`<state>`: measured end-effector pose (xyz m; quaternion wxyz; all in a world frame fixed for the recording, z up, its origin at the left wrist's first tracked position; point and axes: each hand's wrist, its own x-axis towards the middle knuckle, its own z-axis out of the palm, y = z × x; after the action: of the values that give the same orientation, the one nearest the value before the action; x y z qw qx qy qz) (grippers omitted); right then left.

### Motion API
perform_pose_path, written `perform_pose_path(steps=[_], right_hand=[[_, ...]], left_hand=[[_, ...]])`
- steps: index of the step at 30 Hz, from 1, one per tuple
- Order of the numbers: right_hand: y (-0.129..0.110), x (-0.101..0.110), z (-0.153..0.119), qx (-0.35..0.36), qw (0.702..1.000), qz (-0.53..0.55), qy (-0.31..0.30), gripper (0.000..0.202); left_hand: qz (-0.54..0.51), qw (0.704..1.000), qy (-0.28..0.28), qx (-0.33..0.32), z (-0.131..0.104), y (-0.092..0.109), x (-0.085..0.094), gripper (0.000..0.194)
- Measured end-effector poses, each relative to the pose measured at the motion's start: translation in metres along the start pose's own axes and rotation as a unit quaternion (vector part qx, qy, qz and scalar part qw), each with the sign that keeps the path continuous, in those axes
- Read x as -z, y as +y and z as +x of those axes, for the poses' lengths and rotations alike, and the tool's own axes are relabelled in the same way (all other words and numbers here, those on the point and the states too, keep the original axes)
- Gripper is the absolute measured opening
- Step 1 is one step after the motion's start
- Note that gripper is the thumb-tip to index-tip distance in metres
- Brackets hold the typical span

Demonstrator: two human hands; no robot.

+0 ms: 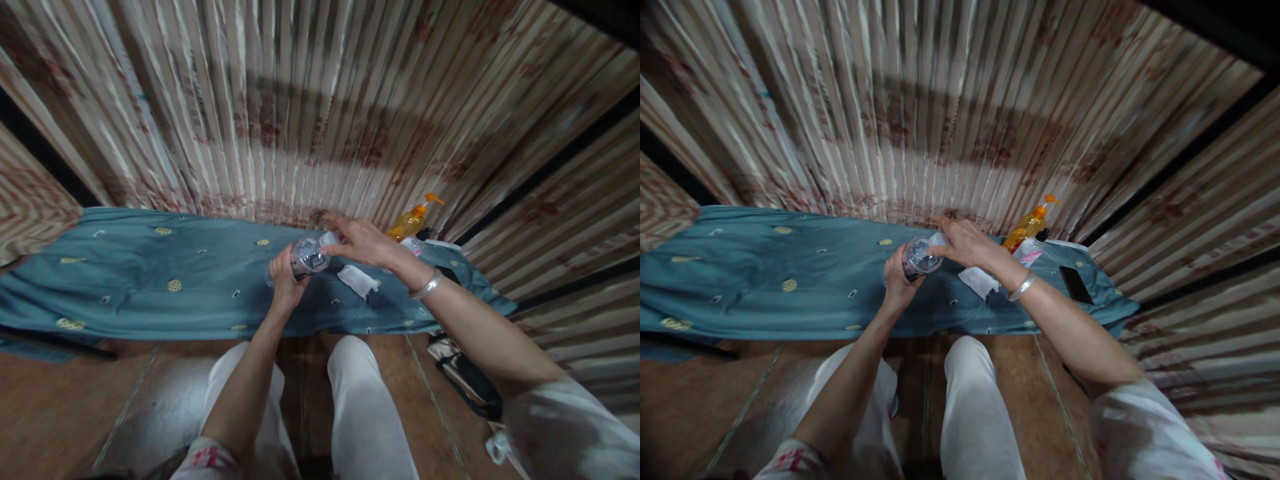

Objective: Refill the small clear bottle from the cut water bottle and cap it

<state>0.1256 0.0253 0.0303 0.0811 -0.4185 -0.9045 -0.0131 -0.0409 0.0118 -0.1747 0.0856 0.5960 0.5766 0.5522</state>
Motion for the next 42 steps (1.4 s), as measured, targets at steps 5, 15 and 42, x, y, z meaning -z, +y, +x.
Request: perform_pose_path(steps=[5, 15, 42], right_hand=[[-0.003, 0.004, 0.003, 0.005, 0.998, -0.031, -0.047, 0.031], [-0.003, 0.003, 0.005, 0.024, 0.998, -0.003, -0.057, 0.036], [0.065, -0.073, -0.008, -0.145, 0.963, 0.227, 0.013, 0.044]], left_hand=[[-0.002, 1.0, -0.002, 0.012, 0.0, 0.0, 0.004, 0.09], [0.005, 1.0, 0.001, 0.013, -0.001, 0.003, 0.011, 0.089], [-0.078, 0.996, -0.015, 0.044, 0.004, 0.01, 0.012, 0.093]])
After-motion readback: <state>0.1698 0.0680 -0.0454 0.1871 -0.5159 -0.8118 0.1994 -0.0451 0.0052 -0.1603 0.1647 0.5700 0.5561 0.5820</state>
